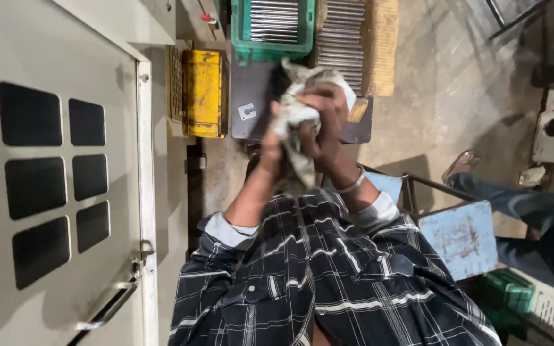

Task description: The person wipes a metal rod with a cloth, then arranges multiple metal rods in a green plastic bin. The person opens a machine door, reaches inside to adjust a component, and closes the door.

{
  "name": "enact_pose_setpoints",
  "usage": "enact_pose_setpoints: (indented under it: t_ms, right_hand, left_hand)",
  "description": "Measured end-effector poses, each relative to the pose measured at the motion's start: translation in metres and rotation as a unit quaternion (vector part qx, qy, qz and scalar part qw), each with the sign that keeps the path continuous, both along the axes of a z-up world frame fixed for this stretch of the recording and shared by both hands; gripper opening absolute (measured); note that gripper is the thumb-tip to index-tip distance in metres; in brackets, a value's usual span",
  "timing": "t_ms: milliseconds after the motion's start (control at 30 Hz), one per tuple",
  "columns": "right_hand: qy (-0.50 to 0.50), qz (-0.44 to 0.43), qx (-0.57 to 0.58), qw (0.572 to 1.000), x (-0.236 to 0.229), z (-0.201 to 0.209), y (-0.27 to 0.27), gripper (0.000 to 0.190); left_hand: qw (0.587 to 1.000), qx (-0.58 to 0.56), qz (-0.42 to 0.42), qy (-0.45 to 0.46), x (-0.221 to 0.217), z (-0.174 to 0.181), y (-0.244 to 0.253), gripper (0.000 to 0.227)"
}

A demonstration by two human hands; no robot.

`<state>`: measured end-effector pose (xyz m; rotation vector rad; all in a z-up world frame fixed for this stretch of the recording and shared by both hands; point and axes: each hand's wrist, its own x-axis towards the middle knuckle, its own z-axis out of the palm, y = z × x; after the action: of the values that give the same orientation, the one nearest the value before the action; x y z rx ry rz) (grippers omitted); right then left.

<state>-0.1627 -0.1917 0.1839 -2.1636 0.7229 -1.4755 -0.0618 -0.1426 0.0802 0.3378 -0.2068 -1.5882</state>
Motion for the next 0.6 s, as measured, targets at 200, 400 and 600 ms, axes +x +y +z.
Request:
enact_pose_setpoints:
  t_ms: [200, 400, 600]
  right_hand:
    - [-0.254, -0.002, 0.018, 0.967, 0.003, 0.057, -0.011, 0.069]
    - [-0.017, -0.001, 0.167, 0.986, 0.062, 0.002, 0.005, 0.063]
    - [0.138, 0.15, 0.166, 0.965, 0.034, -0.041, 0.057, 0.077]
  left_hand:
    - [0.96, 0.018, 0.182, -0.212, 0.006, -0.053, 0.018, 0.044]
    - [0.95, -0.106, 0.0, 0.294, -0.009, -0.104, -0.01, 0.051]
    - [0.938, -0.1, -0.052, 0.327, 0.028, -0.055, -0.017, 0.051]
